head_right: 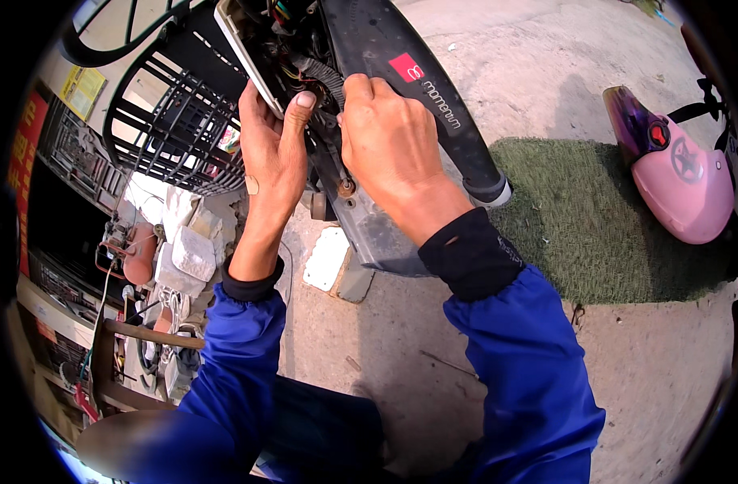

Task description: The person uses a screwdriver to remove screws from the handlebar assembly of an electric scooter. They detach the handlebar cover and manipulate the internal wiring and components. The person works on the scooter's front section, adjusting parts and inspecting the mechanism.

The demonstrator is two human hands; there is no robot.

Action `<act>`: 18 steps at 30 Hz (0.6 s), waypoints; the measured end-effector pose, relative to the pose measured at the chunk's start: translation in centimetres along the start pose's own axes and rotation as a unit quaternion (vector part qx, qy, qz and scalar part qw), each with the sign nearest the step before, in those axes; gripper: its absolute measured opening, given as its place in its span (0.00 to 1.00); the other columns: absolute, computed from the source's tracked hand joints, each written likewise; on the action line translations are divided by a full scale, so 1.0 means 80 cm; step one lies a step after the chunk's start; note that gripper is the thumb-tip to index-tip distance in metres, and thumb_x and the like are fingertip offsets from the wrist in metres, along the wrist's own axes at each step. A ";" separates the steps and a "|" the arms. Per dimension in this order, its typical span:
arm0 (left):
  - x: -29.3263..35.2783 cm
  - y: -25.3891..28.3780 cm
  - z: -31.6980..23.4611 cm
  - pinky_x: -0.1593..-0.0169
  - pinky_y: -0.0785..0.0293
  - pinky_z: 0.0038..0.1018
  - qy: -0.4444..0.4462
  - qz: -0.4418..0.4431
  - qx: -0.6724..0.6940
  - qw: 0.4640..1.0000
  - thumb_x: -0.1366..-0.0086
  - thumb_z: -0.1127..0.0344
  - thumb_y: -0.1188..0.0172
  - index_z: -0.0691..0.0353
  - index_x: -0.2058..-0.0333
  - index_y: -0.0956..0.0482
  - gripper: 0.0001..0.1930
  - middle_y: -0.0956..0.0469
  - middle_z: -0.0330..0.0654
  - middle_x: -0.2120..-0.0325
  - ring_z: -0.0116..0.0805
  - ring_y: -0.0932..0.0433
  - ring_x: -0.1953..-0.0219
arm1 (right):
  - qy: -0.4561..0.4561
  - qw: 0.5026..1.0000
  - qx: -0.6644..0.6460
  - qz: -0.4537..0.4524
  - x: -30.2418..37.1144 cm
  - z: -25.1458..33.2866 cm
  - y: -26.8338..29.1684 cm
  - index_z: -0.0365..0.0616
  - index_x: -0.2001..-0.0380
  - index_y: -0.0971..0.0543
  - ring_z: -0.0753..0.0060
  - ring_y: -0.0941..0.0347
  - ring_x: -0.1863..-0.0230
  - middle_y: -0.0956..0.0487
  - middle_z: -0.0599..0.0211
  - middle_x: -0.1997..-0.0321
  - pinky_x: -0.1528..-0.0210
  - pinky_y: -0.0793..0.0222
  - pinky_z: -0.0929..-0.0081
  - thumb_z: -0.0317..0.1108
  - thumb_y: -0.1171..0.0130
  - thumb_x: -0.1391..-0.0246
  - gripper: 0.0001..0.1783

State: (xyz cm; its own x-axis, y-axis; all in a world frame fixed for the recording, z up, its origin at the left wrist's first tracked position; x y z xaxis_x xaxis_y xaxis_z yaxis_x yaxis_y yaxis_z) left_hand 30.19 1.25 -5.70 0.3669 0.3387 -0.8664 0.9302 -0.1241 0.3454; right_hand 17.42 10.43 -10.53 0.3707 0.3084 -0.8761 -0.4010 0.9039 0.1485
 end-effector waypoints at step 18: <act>0.057 0.032 -0.041 0.58 0.20 0.46 0.015 0.165 -0.305 0.938 0.31 0.63 0.31 0.73 0.43 0.25 0.24 0.18 0.54 0.60 0.57 0.16 0.60 | -0.038 0.997 -0.066 0.004 -0.003 0.001 0.004 0.38 0.58 0.20 0.42 0.16 0.62 0.14 0.49 0.62 0.59 0.21 0.53 0.26 0.29 0.45 0.13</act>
Point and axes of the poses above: each hand's wrist, its own x-axis away from the middle knuckle, its own y-axis out of the back of the hand, z = x × y, the point moved 1 cm from there along -x, towards the middle knuckle
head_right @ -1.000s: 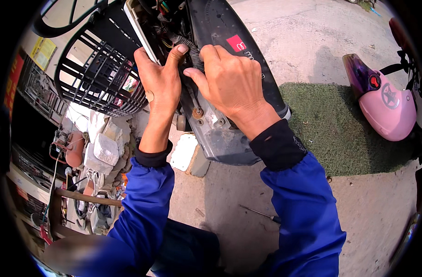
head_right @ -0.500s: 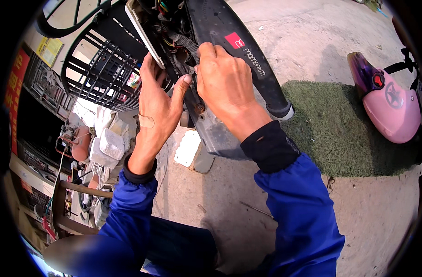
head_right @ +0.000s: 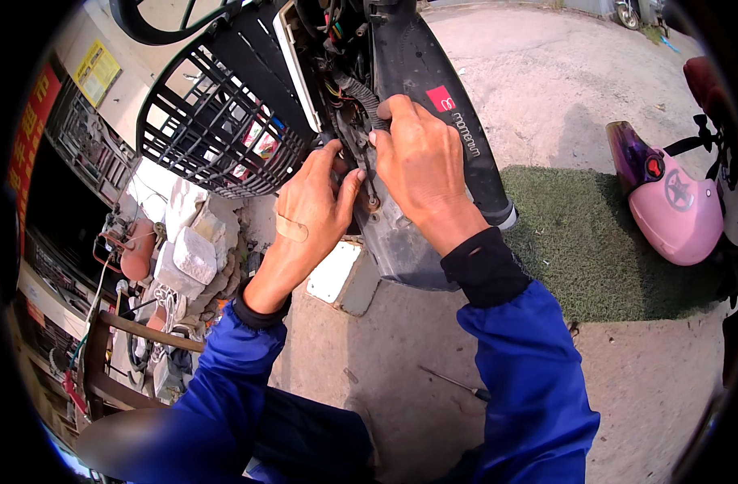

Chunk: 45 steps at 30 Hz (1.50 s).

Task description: The person uses a screwdriver to remove screws from the handlebar assembly of an electric scooter. They detach the handlebar cover and manipulate the internal wiring and components. The person works on the scooter's front section, adjusting parts and inspecting the mechanism.

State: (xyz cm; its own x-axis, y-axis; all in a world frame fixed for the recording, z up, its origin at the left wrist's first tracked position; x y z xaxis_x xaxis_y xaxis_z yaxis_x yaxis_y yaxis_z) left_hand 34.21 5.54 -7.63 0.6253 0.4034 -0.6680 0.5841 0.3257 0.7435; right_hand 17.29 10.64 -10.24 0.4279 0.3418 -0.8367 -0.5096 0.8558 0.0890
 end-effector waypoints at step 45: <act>0.041 -0.025 0.030 0.58 0.23 0.33 -0.413 -0.110 -0.056 0.902 0.47 0.65 0.35 0.61 0.60 0.21 0.15 0.17 0.44 0.54 0.40 0.19 0.57 | -0.090 0.990 0.036 0.099 -0.021 0.006 0.019 0.42 0.60 0.17 0.42 0.15 0.61 0.14 0.51 0.70 0.58 0.21 0.51 0.34 0.26 0.45 0.12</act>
Point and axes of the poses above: each hand's wrist, its own x-axis away from the middle knuckle, its own y-axis out of the back of the hand, z = x × y, the point moved 1 cm from there along -x, towards the middle knuckle
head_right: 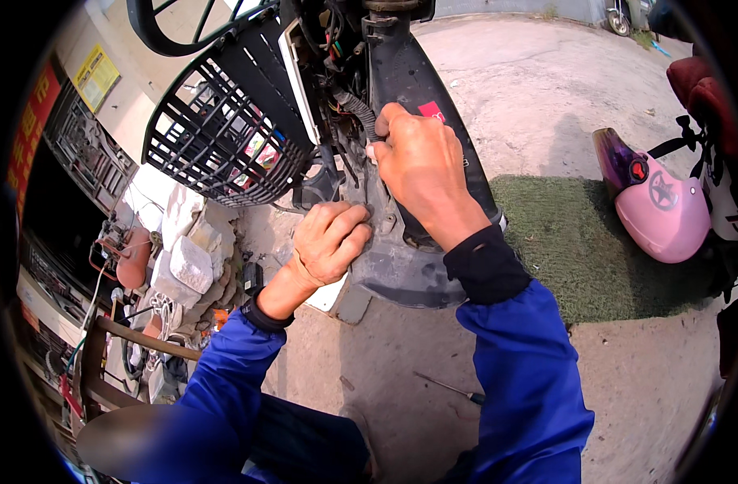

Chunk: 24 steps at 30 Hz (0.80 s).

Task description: The person uses a screwdriver to remove screws from the handlebar assembly of an electric scooter. They detach the handlebar cover and manipulate the internal wiring and components. The person works on the scooter's front section, adjusting parts and inspecting the mechanism.

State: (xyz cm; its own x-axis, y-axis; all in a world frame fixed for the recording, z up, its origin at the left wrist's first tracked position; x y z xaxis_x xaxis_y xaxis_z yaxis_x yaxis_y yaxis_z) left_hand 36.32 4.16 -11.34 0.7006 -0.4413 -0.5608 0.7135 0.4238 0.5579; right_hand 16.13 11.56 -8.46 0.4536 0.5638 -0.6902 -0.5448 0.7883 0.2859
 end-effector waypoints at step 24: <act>-0.081 0.078 0.045 0.56 0.15 0.30 0.387 0.018 0.289 0.876 0.30 0.85 0.42 0.67 0.55 0.26 0.10 0.13 0.48 0.58 0.36 0.11 0.59 | 0.113 0.992 -0.055 -0.025 0.001 -0.027 -0.010 0.40 0.60 0.20 0.45 0.16 0.63 0.15 0.52 0.68 0.62 0.23 0.55 0.29 0.26 0.46 0.13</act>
Point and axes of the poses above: each hand's wrist, its own x-axis away from the middle knuckle, its own y-axis out of the back of the hand, z = x × y, the point moved 1 cm from there along -x, towards the middle knuckle
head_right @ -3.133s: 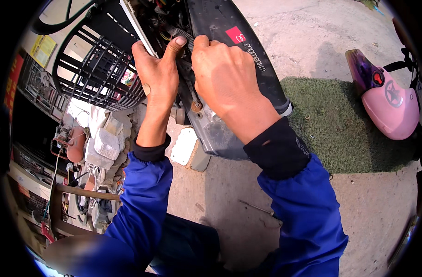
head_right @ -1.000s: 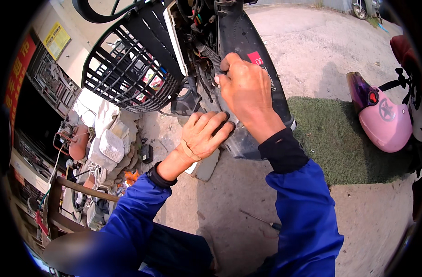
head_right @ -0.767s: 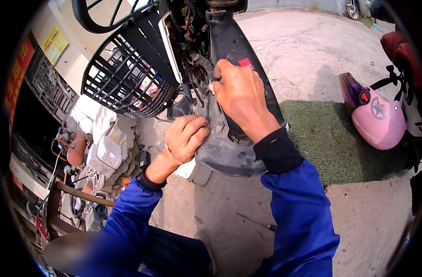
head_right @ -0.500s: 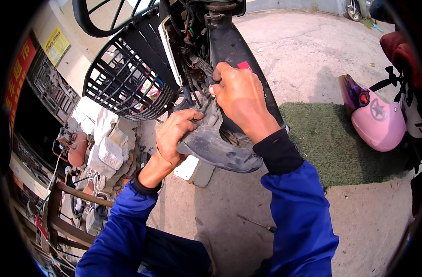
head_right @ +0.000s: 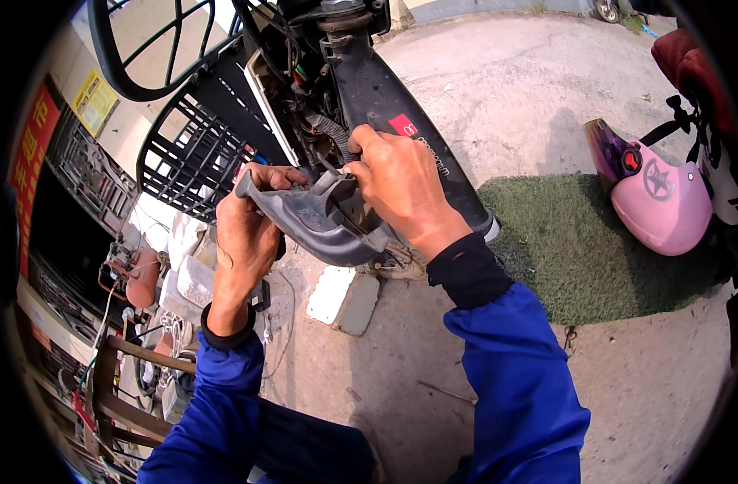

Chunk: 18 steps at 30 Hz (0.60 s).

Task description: The person uses a screwdriver to remove screws from the handlebar assembly of an electric scooter. They detach the handlebar cover and manipulate the internal wiring and components. The person works on the scooter's front section, adjusting parts and inspecting the mechanism.

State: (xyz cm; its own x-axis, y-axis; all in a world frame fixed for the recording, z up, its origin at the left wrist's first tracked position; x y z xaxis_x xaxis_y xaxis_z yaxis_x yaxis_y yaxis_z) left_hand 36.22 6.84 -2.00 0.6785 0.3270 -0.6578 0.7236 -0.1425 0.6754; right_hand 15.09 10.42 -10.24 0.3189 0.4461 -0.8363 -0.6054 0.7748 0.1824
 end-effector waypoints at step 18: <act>-0.068 0.003 -0.050 0.51 0.17 0.26 0.148 -0.116 -0.047 0.981 0.31 0.82 0.34 0.73 0.45 0.24 0.17 0.13 0.48 0.55 0.30 0.16 0.54 | 0.016 0.998 -0.046 -0.032 0.025 -0.004 0.000 0.37 0.53 0.18 0.43 0.16 0.64 0.14 0.50 0.61 0.63 0.20 0.56 0.31 0.30 0.40 0.14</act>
State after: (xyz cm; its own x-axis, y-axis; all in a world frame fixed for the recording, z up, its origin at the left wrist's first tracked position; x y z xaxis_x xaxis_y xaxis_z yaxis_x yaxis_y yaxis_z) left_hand 32.21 8.79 3.05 0.4209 0.5991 -0.6811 0.8293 0.0500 0.5565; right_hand 15.51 11.14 -12.07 0.3365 0.3825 -0.8605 -0.6498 0.7557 0.0818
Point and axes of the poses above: each hand's wrist, its own x-axis away from the middle knuckle, its own y-axis out of the back of the hand, z = x × y, the point moved 1 cm from there along -x, towards the middle knuckle
